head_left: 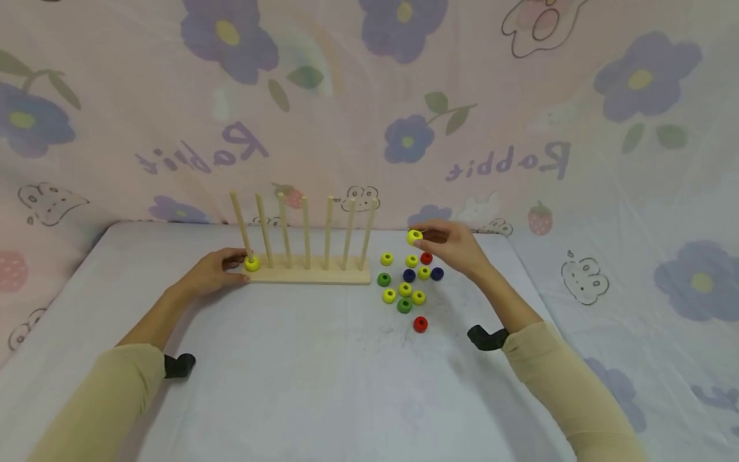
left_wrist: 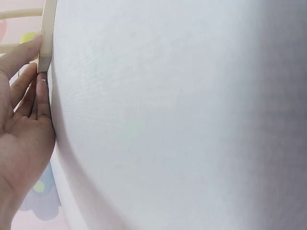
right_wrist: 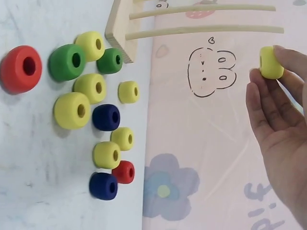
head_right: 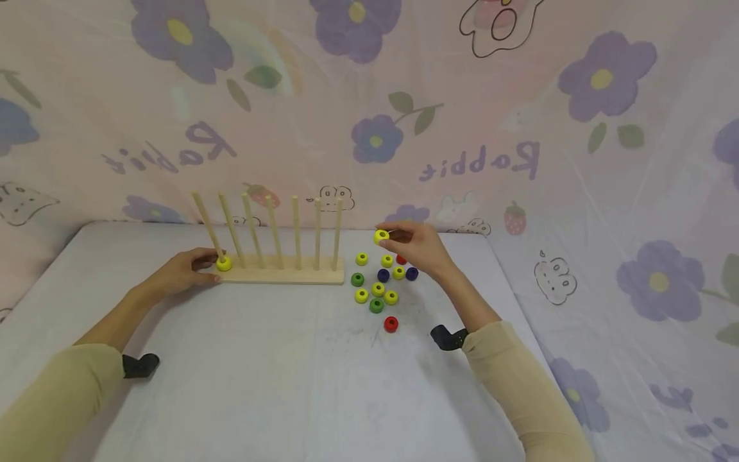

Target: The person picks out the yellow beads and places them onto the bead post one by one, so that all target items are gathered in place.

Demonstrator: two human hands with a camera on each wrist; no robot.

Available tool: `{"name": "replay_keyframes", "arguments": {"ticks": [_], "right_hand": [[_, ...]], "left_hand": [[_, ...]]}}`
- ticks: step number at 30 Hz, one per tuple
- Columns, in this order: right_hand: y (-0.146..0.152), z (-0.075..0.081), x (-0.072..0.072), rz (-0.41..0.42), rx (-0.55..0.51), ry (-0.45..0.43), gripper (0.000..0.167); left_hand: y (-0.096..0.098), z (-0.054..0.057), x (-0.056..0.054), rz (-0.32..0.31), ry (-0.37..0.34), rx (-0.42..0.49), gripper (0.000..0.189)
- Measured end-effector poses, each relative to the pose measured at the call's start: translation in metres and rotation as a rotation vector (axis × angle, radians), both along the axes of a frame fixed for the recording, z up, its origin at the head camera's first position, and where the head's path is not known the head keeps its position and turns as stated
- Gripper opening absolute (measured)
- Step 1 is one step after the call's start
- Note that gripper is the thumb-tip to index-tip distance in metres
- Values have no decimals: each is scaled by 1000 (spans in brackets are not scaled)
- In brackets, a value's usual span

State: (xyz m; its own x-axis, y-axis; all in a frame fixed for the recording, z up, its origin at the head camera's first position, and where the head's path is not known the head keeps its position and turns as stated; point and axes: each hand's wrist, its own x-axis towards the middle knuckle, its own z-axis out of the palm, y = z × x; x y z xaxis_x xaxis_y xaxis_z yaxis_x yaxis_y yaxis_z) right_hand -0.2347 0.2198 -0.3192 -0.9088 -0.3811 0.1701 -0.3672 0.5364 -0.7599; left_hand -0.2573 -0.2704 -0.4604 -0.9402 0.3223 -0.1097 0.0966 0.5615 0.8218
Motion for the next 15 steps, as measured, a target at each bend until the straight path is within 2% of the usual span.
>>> {"name": "replay_keyframes", "arguments": {"ticks": [6, 11, 15], "right_hand": [[-1, -4, -20, 41, -17, 32, 35], [-9, 2, -27, 98, -43, 97, 32], [-18, 12, -26, 119, -48, 129, 29]], "left_hand": [[0, -2, 1, 10, -9, 2, 77], [2, 0, 0, -4, -9, 3, 76], [3, 4, 0, -9, -13, 10, 75]]}}
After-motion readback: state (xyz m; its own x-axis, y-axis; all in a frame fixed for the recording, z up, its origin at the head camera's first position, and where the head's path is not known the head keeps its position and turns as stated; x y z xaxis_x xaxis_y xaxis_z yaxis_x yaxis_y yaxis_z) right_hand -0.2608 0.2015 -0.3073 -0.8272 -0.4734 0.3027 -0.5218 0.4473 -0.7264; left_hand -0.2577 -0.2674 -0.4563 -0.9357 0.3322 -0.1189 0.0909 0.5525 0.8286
